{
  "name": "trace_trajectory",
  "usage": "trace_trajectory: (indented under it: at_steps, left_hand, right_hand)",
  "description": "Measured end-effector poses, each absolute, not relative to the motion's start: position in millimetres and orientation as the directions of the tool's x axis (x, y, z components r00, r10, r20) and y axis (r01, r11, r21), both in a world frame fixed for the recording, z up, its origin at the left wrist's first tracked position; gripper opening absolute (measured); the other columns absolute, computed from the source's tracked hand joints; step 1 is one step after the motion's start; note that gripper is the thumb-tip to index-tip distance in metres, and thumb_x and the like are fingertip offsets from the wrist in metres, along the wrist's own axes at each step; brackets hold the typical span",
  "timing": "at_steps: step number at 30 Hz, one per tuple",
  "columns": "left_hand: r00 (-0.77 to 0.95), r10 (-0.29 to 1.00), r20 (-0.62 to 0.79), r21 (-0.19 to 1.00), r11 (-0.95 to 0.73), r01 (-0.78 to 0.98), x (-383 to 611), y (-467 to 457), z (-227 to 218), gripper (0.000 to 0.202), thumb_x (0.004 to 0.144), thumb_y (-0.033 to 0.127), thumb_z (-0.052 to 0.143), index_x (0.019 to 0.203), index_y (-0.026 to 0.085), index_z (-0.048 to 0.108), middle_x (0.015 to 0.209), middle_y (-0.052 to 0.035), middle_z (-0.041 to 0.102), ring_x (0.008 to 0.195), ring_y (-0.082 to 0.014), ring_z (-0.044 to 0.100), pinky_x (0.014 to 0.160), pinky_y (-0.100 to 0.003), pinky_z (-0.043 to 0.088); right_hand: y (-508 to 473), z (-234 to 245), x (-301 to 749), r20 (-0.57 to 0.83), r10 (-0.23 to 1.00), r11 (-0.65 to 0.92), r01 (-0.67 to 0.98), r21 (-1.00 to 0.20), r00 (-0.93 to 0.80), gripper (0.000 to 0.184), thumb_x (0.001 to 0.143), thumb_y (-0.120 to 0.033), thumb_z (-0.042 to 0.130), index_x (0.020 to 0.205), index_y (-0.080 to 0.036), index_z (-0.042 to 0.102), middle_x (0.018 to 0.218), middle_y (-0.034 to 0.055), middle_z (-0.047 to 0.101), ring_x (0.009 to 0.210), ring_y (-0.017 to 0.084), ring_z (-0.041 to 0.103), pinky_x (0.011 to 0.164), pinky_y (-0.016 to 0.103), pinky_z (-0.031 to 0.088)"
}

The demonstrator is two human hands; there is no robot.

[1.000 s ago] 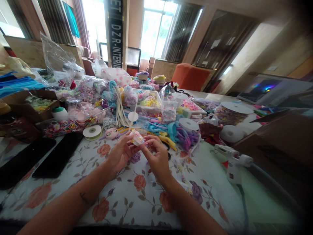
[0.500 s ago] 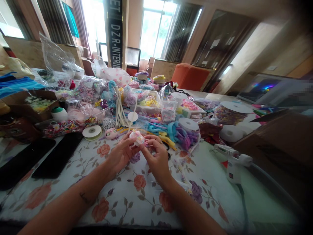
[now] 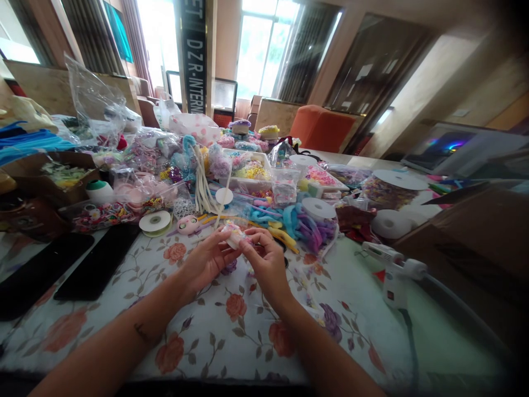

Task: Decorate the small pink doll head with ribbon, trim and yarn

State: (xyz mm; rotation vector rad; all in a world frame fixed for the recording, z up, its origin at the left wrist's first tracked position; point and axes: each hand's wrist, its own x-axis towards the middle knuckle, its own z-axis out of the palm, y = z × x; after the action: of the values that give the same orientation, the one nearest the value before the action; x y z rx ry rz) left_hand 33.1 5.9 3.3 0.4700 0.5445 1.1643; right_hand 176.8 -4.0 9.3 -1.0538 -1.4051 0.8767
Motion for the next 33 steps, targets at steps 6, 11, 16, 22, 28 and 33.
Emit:
trace_trajectory:
  at_steps: [6,11,16,22,28,33]
  left_hand:
    - [0.281,0.924,-0.259,0.576,0.381,-0.723,35.1,5.7,3.4,0.009,0.086,0.01,0.059,0.09,0.01,0.067,0.085,-0.0061,0.071,0.072,-0.012,0.067,0.073,-0.023,0.059]
    - [0.26,0.922,-0.288,0.59,0.385,-0.71,35.7,6.1,0.4,0.007,0.085,0.01,0.06,0.089,0.011,0.066,0.084,-0.0057,0.071,0.071,-0.0118,0.067,0.074,-0.023,0.06]
    - [0.279,0.91,-0.306,0.623,0.414,-0.664,35.0,5.9,-0.3,0.009,0.084,0.014,0.065,0.092,0.011,0.065,0.085,-0.0067,0.071,0.074,-0.0135,0.068,0.077,-0.025,0.059]
    - [0.276,0.916,-0.293,0.628,0.402,-0.666,34.7,5.9,-1.1,0.006,0.084,0.014,0.064,0.09,0.013,0.065,0.085,-0.005,0.071,0.072,-0.0118,0.067,0.077,-0.024,0.059]
    - [0.256,0.924,-0.285,0.615,0.381,-0.69,34.5,6.0,-1.2,0.011,0.083,0.013,0.065,0.094,0.013,0.065,0.088,-0.0063,0.071,0.076,-0.0132,0.067,0.075,-0.025,0.059]
    - [0.264,0.932,-0.248,0.615,0.362,-0.701,34.2,5.5,1.3,0.011,0.083,0.014,0.065,0.094,0.012,0.065,0.09,-0.0071,0.07,0.076,-0.0135,0.066,0.074,-0.025,0.06]
  right_hand:
    - [-3.0,12.1,176.4,0.228,0.974,0.227,0.066,-0.972,0.006,0.027,0.076,-0.038,0.068,0.061,-0.018,0.058,0.101,0.0083,0.056,0.096,0.022,0.057,0.069,0.028,0.045]
    - [-3.0,12.0,177.5,0.23,0.973,0.229,0.066,-0.971,0.011,0.025,0.076,-0.037,0.069,0.062,-0.018,0.061,0.104,0.0082,0.055,0.098,0.022,0.056,0.069,0.028,0.044]
    - [-2.0,14.7,180.6,0.227,0.974,0.227,0.032,-0.973,0.014,0.025,0.076,-0.036,0.069,0.061,-0.018,0.063,0.104,0.0079,0.055,0.1,0.022,0.056,0.074,0.028,0.043]
    - [-2.4,13.2,179.4,0.22,0.975,0.22,0.025,-0.975,0.004,0.026,0.076,-0.037,0.07,0.06,-0.018,0.062,0.102,0.0077,0.055,0.099,0.022,0.055,0.071,0.028,0.043]
    - [-1.2,10.4,179.0,0.21,0.977,0.21,0.024,-0.977,0.038,0.025,0.074,-0.037,0.07,0.062,-0.018,0.059,0.098,0.0067,0.055,0.095,0.022,0.055,0.071,0.028,0.045]
    - [-1.0,8.9,177.5,0.201,0.979,0.199,0.058,-0.978,0.042,0.025,0.073,-0.037,0.069,0.061,-0.018,0.057,0.096,0.0065,0.055,0.092,0.021,0.055,0.069,0.028,0.044]
